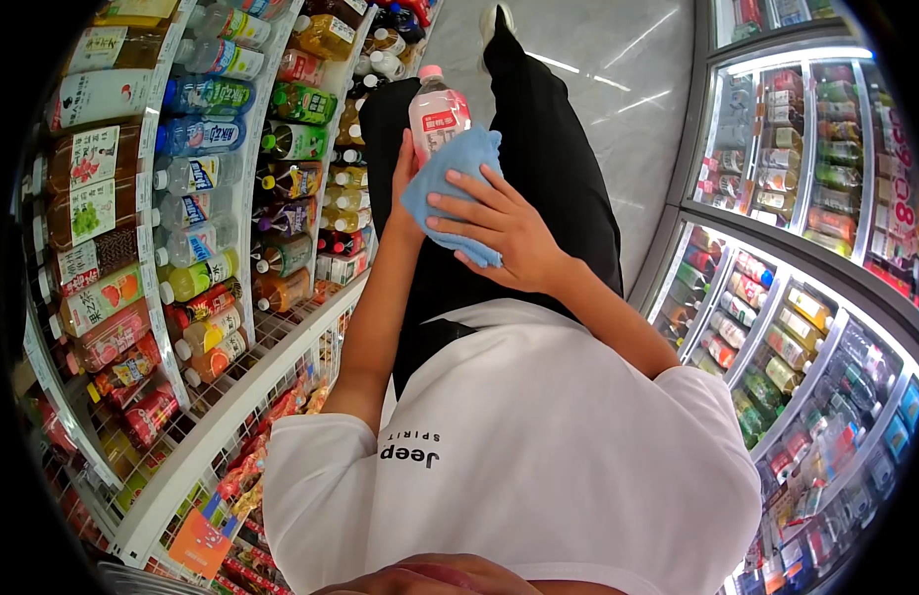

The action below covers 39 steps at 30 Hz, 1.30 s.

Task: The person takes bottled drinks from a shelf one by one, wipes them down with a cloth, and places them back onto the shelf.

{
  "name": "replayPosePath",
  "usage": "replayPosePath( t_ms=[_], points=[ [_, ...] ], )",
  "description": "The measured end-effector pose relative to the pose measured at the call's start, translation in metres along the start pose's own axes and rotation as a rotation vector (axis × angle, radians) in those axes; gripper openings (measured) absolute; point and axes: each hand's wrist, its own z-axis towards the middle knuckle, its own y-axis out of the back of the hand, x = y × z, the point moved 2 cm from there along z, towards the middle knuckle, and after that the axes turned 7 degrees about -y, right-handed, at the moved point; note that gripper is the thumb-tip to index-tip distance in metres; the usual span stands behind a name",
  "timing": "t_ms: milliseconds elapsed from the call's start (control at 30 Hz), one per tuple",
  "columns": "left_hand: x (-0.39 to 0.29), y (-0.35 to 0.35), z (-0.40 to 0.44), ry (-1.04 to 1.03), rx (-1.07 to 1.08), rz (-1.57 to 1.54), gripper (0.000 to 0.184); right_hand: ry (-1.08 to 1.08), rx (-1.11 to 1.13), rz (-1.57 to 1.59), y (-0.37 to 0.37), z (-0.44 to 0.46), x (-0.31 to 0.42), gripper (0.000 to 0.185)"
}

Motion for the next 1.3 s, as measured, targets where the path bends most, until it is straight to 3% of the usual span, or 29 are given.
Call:
replayPosePath(
  t_ms=[133, 233, 367, 567, 933, 1067, 1167, 1300],
  points=[
    [-0.002, -0.005, -0.001, -0.019, -0.030, 0.050, 0.075, -0.039, -0.011, -0.002, 0.003, 0.010, -0.003, 0.045],
    [-0.002, -0.008, -0.005, -0.104, -0.114, 0.139, 0.061, -0.098, -0.107, 0.029, 0.002, 0.024, -0.021, 0.044],
    [-0.003, -0.003, -0.008, -0.136, -0.015, 0.085, 0.052, -0.142, -0.217, 0.112, 0.000, 0.045, -0.041, 0.041],
    [0.001, -0.005, -0.009, -0.213, -0.214, 0.142, 0.046, -0.224, -0.315, 0.397, -0.004, 0.059, -0.056, 0.037],
    [-0.008, -0.007, -0.011, -0.178, -0.193, 0.049, 0.046, -0.172, -0.207, 0.297, -0.009, 0.015, -0.027, 0.040],
    [-0.007, -0.006, -0.011, -0.115, -0.128, -0.013, 0.052, -0.244, -0.296, 0.468, -0.007, 0.009, -0.038, 0.038],
    [-0.005, -0.011, -0.012, -0.164, -0.109, 0.148, 0.054, -0.296, -0.385, 0.718, -0.011, 0.013, -0.048, 0.039],
    [-0.007, -0.008, -0.015, -0.137, -0.086, 0.219, 0.060, -0.210, -0.402, 0.576, 0.000, 0.032, -0.046, 0.039]
  ],
)
